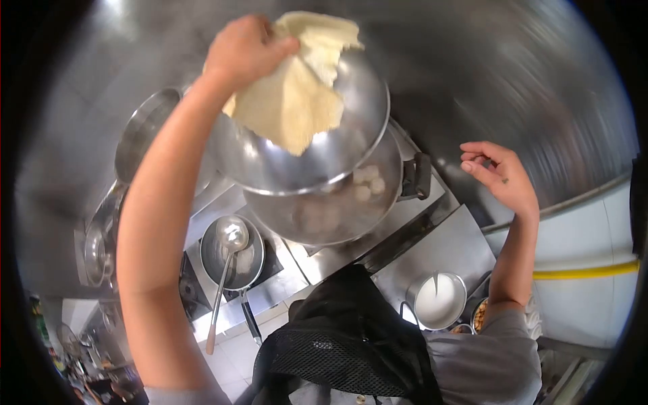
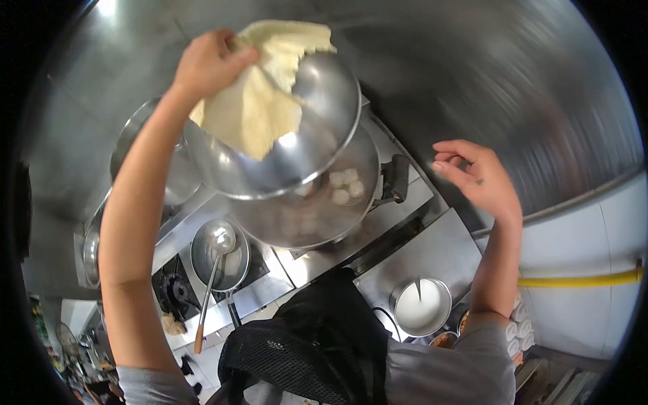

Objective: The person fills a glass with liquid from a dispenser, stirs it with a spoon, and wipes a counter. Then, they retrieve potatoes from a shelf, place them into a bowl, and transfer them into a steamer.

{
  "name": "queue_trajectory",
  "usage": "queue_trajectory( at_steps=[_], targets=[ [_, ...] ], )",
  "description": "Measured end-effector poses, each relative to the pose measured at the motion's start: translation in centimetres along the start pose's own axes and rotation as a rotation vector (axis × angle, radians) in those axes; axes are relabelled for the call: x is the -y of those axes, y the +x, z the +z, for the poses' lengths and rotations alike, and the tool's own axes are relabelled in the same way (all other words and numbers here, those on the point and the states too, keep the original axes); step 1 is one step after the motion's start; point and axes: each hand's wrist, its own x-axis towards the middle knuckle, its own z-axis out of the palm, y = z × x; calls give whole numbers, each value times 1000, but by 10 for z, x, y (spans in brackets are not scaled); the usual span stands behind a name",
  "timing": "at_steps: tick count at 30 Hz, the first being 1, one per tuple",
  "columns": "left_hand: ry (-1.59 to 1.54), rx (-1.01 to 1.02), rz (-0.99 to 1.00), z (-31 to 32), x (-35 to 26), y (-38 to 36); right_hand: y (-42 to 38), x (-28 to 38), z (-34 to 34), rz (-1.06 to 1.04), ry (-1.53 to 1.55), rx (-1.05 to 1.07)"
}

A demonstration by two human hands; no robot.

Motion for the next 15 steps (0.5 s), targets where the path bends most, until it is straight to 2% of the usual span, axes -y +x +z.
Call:
queue_trajectory(
  at_steps=[1, 2, 3, 4, 7, 9, 15],
  targets=[
    [-11, 1, 27, 11, -11, -3, -10, -1, 0, -23, 30, -40],
    [8, 91, 40, 22, -21, -9, -21, 2, 1, -6, 27, -65],
    [29, 181, 52, 31, -32, -17, -31, 6, 3, 27, 81, -12],
    [20, 183, 75, 38, -39, -23, -40, 8, 4, 57, 137, 43],
    [-35, 288, 95, 52, -53, -40, -65, 4, 5, 82, 211, -4],
    [-91, 387, 25, 56, -57, -48, -80, 3, 2, 105, 218, -34],
    [-176, 386, -5, 71, -48, -71, -106, -7, 7, 144, 175, -82]
  ],
)
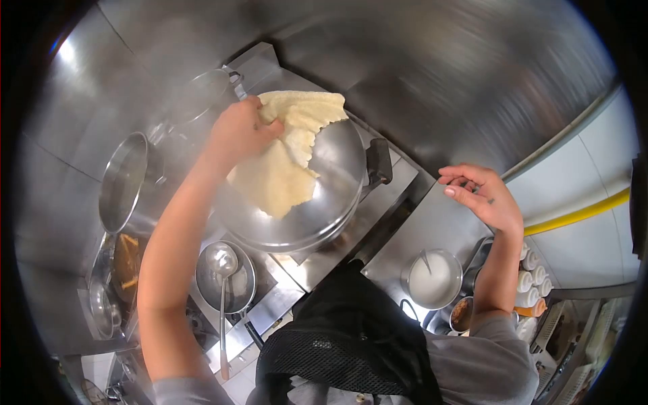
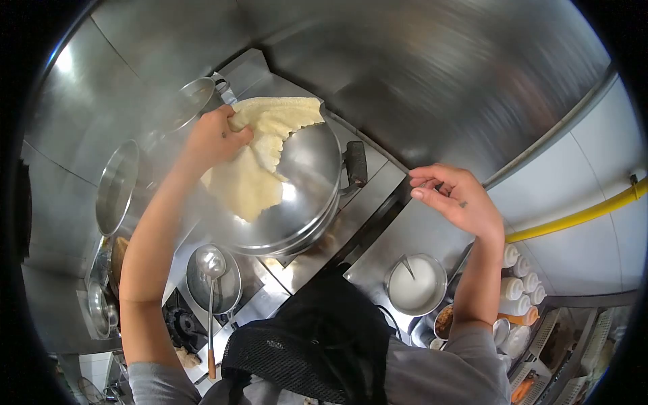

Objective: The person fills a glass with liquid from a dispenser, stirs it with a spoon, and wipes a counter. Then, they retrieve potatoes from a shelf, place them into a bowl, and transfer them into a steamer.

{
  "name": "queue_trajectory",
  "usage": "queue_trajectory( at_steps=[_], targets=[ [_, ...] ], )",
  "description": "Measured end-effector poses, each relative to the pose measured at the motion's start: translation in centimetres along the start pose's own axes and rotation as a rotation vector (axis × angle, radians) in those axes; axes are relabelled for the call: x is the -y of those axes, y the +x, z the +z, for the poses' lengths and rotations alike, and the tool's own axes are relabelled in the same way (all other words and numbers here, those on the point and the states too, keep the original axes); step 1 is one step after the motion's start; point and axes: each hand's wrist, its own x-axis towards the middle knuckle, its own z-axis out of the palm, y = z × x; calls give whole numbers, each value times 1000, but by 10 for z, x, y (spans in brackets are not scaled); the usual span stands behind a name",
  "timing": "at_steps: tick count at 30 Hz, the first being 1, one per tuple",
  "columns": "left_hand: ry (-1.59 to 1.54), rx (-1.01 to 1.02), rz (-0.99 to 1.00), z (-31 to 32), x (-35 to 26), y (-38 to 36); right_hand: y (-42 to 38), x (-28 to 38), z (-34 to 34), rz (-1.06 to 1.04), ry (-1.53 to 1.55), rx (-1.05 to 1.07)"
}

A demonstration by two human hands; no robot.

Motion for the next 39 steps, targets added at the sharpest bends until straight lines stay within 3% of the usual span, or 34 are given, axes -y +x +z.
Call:
queue_trajectory(
  at_steps=[17, 19, 21, 24, 25, 27, 28, 33, 35, 37, 39],
  targets=[
    [70, -19, 62, 10, 24, -11, 0, 4, 25, 17, 157, 28],
    [36, -147, 118, 24, 33, -10, 10, 15, 35, -15, 182, 86],
    [-33, 19, 104, 16, 35, -11, 23, 28, 44, -38, 197, 123],
    [-167, 41, 163, 2, 43, -35, 47, 63, 75, -182, 227, 186],
    [-164, 24, 134, 0, 51, -49, 57, 83, 86, -290, 141, 182],
    [-406, -298, 106, -4, 62, -81, 79, 113, 117, -467, 52, 124],
    [-359, -458, 90, -11, 67, -102, 95, 124, 132, -543, -16, 103],
    [-664, -719, -339, 14, 90, -253, 190, 143, 230, -709, -210, 89],
    [-856, -729, -506, 55, 95, -325, 235, 117, 248, -859, -569, 64],
    [-1032, -744, -783, 87, 79, -390, 247, 104, 253, -827, -550, 161],
    [-1107, -807, -891, 137, 63, -450, 256, 95, 252, -802, -669, 140]
  ],
)
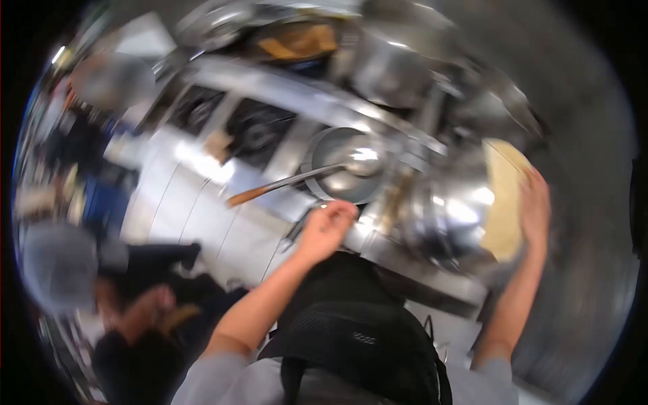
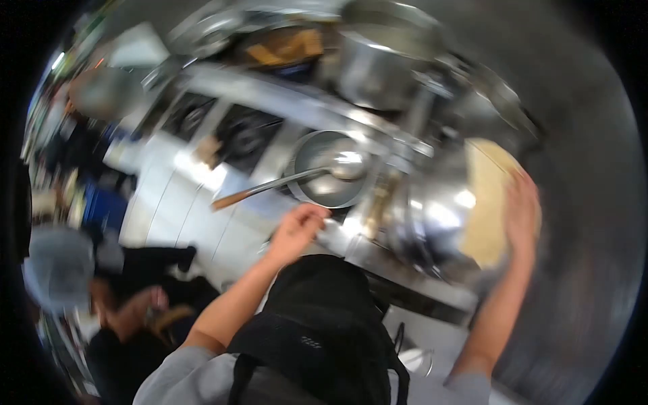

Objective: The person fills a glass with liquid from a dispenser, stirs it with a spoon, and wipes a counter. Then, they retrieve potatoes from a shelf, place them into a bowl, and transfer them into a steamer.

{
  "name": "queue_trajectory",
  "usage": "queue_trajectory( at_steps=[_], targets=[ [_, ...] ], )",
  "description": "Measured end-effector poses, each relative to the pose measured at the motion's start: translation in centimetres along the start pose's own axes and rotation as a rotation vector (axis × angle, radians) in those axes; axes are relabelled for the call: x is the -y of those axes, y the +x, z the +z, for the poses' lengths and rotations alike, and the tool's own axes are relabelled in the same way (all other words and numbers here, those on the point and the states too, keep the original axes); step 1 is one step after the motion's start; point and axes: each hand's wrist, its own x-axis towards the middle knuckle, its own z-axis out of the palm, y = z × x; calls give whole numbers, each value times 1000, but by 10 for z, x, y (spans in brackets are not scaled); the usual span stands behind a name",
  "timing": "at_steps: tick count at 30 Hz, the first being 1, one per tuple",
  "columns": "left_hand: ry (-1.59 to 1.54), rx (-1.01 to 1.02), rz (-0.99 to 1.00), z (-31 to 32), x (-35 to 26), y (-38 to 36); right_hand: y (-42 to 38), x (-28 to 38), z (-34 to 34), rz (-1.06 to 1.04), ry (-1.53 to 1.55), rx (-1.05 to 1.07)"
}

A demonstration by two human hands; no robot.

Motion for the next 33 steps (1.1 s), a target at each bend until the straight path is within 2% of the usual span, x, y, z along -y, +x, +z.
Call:
queue_trajectory(
  at_steps=[1, 2, 3, 4, 5, 6, 7, 8, 9, 10, 11, 12, 13, 14, 15, 16, 18, 19, 21, 22, 24, 25, 28, 30, 33],
  targets=[
    [62, -30, -3, -13, 35, -22, -2, -14, 7, -8, 74, -14],
    [131, -74, -21, -24, 63, -41, 0, -14, 0, 77, 142, 109],
    [98, 14, -218, -40, 77, -59, -1, -41, 8, 41, 134, 97],
    [10, -9, -310, -48, 103, -70, 15, -35, -1, -45, 208, 142],
    [20, -66, -331, -57, 122, -85, 31, -37, 1, 23, 52, 110],
    [23, -101, -348, -64, 136, -105, 47, -54, 16, -72, 171, -115],
    [10, -193, -366, -71, 143, -126, 67, 3, 21, -125, 293, -227],
    [53, -175, -436, -77, 148, -142, 63, 55, 19, -149, 409, -349],
    [98, -139, -499, -81, 153, -154, 56, 140, 22, -99, 695, -355],
    [98, -184, -495, -86, 161, -166, 37, 235, 14, -102, 688, -296],
    [183, -214, -502, -88, 164, -182, 37, 287, 16, -336, 1082, -25],
    [261, -240, -514, -87, 174, -197, 22, 343, 23, -407, 1126, 147],
    [270, -328, -528, -87, 173, -212, 0, 398, 21, -575, 1256, 306],
    [275, -424, -538, -85, 178, -223, -18, 444, 8, -908, 1255, 355],
    [195, -548, -567, -82, 176, -238, -37, 489, -14, -1157, 1372, 456],
    [147, -655, -534, -80, 168, -256, -70, 523, -55, -1274, 1407, 428],
    [170, -816, -562, -72, 163, -293, -95, 558, -85, -1804, 1578, 277],
    [-86, -896, -620, -65, 139, -308, -108, 577, -100, -2084, 1636, 241],
    [-35, -971, -645, -55, 162, -337, -164, 590, -119, -2173, 1756, 65],
    [21, -1050, -680, -51, 171, -351, -197, 597, -124, -1972, 2022, -174],
    [-4, -1150, -727, -41, 177, -377, -225, 609, -135, -1762, 2275, -394],
    [-22, -1220, -702, -35, 188, -388, -235, 621, -142, -1853, 2331, -387],
    [-182, -1373, -648, -23, 222, -426, -238, 629, -168, -2351, 2085, -162],
    [-100, -1464, -636, -22, 262, -453, -265, 635, -180, -2457, 2044, 40],
    [-189, -1562, -611, -25, 280, -506, -315, 650, -205, -2618, 1960, 344]
  ],
)
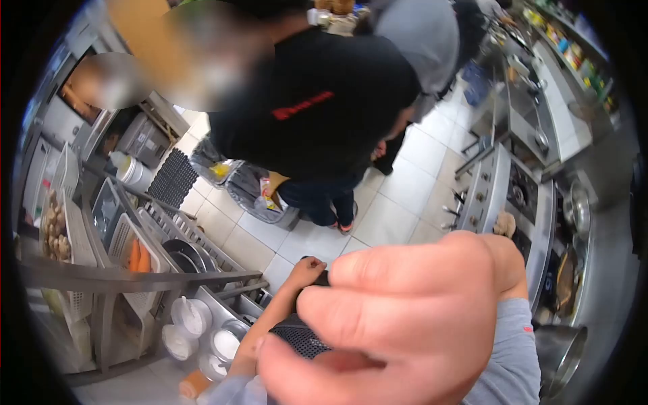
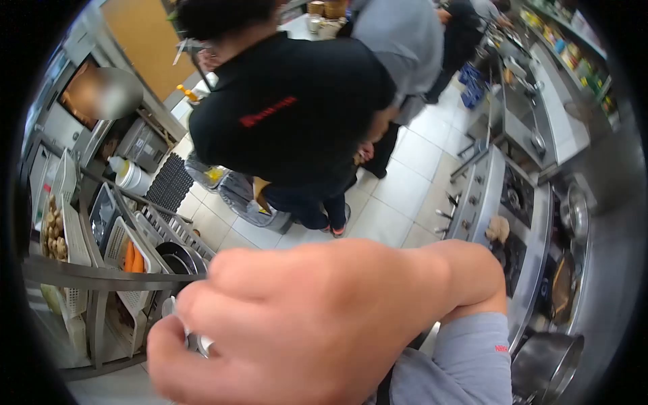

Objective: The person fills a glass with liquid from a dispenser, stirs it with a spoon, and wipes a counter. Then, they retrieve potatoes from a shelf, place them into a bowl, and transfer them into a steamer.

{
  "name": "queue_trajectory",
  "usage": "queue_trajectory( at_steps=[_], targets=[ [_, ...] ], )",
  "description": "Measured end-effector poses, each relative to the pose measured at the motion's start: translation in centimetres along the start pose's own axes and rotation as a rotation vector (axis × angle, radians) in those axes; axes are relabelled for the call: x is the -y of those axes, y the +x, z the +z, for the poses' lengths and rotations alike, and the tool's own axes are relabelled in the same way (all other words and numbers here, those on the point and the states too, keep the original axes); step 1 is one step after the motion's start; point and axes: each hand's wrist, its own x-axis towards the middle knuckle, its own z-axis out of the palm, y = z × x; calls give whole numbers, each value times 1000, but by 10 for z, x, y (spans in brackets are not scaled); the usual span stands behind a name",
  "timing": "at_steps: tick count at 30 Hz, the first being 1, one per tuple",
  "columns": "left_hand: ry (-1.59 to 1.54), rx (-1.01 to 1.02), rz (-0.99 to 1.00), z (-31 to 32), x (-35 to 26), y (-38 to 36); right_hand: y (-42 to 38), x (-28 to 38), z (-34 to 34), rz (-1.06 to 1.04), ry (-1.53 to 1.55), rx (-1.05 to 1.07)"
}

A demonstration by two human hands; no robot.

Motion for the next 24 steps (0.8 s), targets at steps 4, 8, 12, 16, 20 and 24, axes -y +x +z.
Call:
queue_trajectory(
  at_steps=[4, 8, 12, 16, 20, 24],
  targets=[
    [-177, -18, -124, -68, 32, 8, 25, -42, 39, 256, 232, -112],
    [-212, -133, -200, -100, 53, 3, 0, -129, 40, 432, 198, -616],
    [-294, 44, -417, -115, 46, -17, -24, -222, 13, 658, 170, -921],
    [-376, -7, -225, -82, 116, -4, -26, -294, 15, 815, 125, -845],
    [-310, -32, -371, -133, 126, 10, -134, -388, -34, 1126, -394, -565],
    [-286, -64, -321, -183, 126, 30, -228, -407, -79, 1299, -837, -417]
  ],
)
